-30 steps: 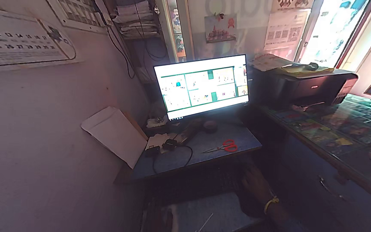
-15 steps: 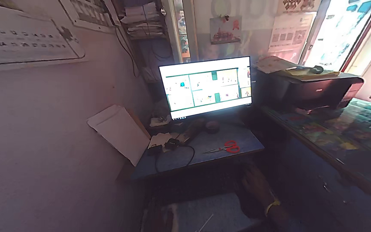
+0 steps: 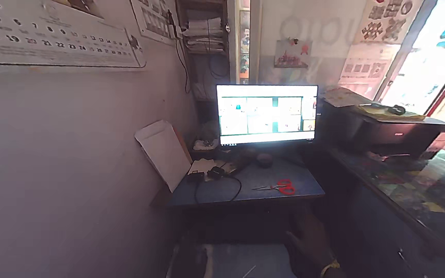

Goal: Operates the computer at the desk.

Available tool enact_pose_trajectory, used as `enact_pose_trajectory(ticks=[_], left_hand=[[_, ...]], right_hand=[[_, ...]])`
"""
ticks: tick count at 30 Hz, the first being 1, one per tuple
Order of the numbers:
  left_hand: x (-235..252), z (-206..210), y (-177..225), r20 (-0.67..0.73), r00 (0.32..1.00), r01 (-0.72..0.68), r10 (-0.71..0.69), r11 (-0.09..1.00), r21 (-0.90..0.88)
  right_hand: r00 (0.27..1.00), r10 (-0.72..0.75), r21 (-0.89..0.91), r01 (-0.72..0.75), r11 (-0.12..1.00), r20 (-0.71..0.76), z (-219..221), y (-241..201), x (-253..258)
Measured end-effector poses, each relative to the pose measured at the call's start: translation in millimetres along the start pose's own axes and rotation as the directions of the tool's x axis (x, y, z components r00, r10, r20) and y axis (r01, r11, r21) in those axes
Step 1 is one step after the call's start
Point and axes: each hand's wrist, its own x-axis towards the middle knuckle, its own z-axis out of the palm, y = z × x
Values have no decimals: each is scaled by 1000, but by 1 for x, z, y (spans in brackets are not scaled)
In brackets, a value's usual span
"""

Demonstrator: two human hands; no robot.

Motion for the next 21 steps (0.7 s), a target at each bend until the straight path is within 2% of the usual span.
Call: enact_pose_trajectory(ticks=[7,10,12,16,18,21], left_hand=[[3,7,-7,-15,1000,-24,25,999,22],[5,24,-22,-81,996,-45,44,999,-7],[6,30,-27,-103,993,-55,51,998,-36],[5,14,-17,-103,994,-39,34,998,-42],[5,1,-4,-90,996,-15,13,1000,-22],[6,5,-7,-123,992,-8,2,999,-52]], right_hand=[[1000,9,17,-9,1000,14,1,0,-1],[997,73,102,-75,992,29,-7,-2,-1],[995,93,126,-87,988,-38,-2,-1,0],[995,98,134,-96,986,-2,4,0,4],[996,79,125,-73,989,-41,7,2,5],[996,77,144,-70,987,-40,13,6,7]])
